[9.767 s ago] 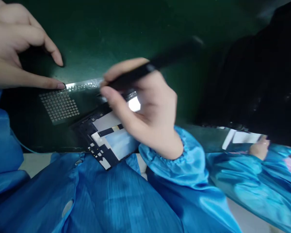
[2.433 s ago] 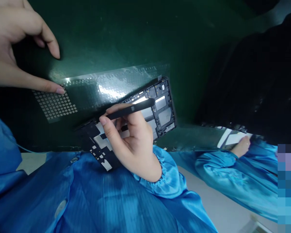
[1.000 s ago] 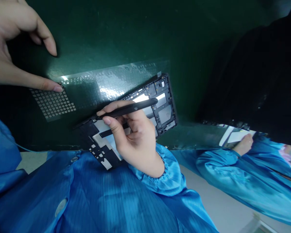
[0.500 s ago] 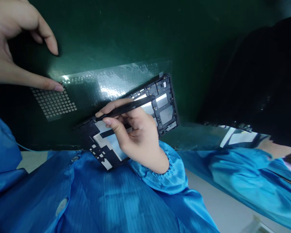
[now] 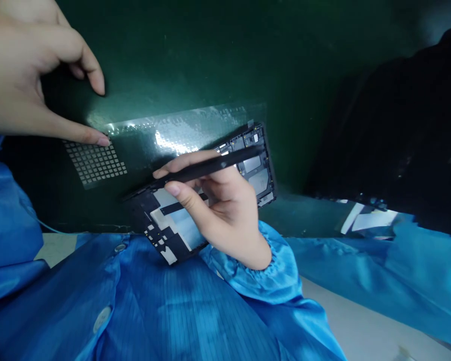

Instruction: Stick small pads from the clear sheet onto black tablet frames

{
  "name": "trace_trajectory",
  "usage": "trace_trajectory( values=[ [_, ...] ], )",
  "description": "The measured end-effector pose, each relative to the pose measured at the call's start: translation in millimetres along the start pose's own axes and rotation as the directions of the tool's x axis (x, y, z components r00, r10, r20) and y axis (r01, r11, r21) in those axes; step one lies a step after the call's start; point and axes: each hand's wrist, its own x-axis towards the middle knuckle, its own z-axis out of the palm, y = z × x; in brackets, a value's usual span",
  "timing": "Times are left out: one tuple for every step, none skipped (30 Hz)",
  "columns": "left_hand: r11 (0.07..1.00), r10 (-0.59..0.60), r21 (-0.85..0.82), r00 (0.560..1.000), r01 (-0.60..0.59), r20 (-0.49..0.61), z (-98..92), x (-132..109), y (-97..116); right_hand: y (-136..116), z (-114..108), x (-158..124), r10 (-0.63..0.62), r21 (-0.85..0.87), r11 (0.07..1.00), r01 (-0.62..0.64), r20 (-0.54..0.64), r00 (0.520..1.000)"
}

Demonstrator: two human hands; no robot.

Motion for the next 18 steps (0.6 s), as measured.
trace_trajectory(
  values=[
    [0.998, 0.026, 0.053, 0.999, -0.025, -0.019, -0.8, -1.3, 2.3, -3.7, 0.0, 8.0, -0.003, -0.015, 1.0, 0.004, 0.014, 1.0],
    [0.995, 0.034, 0.09, 0.999, -0.031, -0.029, -1.8, -2.3, 5.2, -6.4, 0.9, 17.8, -0.009, -0.036, 0.999, 0.011, 0.043, 0.999],
    [0.994, 0.017, 0.107, 0.999, -0.014, -0.029, -2.9, -2.9, 8.8, -7.6, 2.6, 29.0, -0.012, -0.06, 0.998, 0.018, 0.088, 0.996],
    [0.995, -0.019, 0.102, 1.0, 0.02, -0.016, -4.0, -2.9, 13.0, -6.9, 5.0, 41.0, -0.016, -0.078, 0.997, 0.027, 0.144, 0.989],
    [0.994, -0.056, 0.095, 0.998, 0.056, -0.006, -5.1, -2.6, 17.4, -4.5, 7.9, 53.0, -0.017, -0.088, 0.995, 0.036, 0.204, 0.979],
    [0.993, -0.082, 0.091, 0.997, 0.081, 0.008, -6.1, -1.9, 21.7, -0.6, 10.9, 64.1, -0.016, -0.092, 0.995, 0.042, 0.263, 0.965],
    [0.991, -0.099, 0.091, 0.995, 0.098, 0.014, -6.9, -1.2, 25.6, 4.2, 13.8, 73.7, -0.012, -0.094, 0.995, 0.044, 0.315, 0.949],
    [0.99, -0.103, 0.094, 0.994, 0.101, 0.019, -7.4, -0.6, 28.9, 9.1, 16.1, 81.0, -0.007, -0.093, 0.995, 0.043, 0.354, 0.935],
    [0.99, -0.098, 0.102, 0.995, 0.094, 0.029, -7.7, -0.2, 31.2, 13.4, 17.8, 85.9, -0.006, -0.089, 0.995, 0.042, 0.377, 0.926],
    [0.991, -0.088, 0.108, 0.996, 0.084, 0.031, -7.8, -0.1, 32.6, 16.8, 18.7, 88.4, -0.004, -0.084, 0.996, 0.039, 0.389, 0.921],
    [0.991, -0.079, 0.109, 0.996, 0.075, 0.031, -7.7, -0.3, 33.1, 18.9, 18.8, 89.0, -0.001, -0.082, 0.996, 0.036, 0.393, 0.919],
    [0.992, -0.072, 0.107, 0.997, 0.068, 0.029, -7.4, -0.6, 32.8, 19.8, 18.5, 88.2, -0.002, -0.081, 0.996, 0.037, 0.392, 0.92],
    [0.993, -0.069, 0.102, 0.997, 0.067, 0.023, -7.2, -1.1, 32.0, 19.6, 17.9, 86.6, -0.004, -0.08, 0.996, 0.039, 0.387, 0.922],
    [0.993, -0.065, 0.097, 0.998, 0.063, 0.02, -6.8, -1.6, 30.9, 18.9, 17.3, 84.8, -0.007, -0.081, 0.996, 0.041, 0.387, 0.922],
    [0.994, -0.058, 0.091, 0.998, 0.056, 0.016, -6.5, -1.9, 29.7, 18.0, 16.9, 83.4, -0.009, -0.081, 0.996, 0.044, 0.39, 0.921],
    [0.995, -0.051, 0.086, 0.999, 0.05, 0.009, -6.1, -2.0, 28.4, 17.1, 16.9, 82.5, -0.011, -0.082, 0.995, 0.047, 0.395, 0.919],
    [0.996, -0.046, 0.083, 0.999, 0.045, 0.004, -5.8, -1.9, 27.1, 16.6, 17.2, 82.5, -0.016, -0.087, 0.995, 0.055, 0.4, 0.916],
    [0.996, -0.042, 0.084, 0.999, 0.042, -0.001, -5.3, -1.5, 25.9, 16.4, 17.8, 83.1, -0.025, -0.097, 0.993, 0.07, 0.406, 0.914]
  ],
)
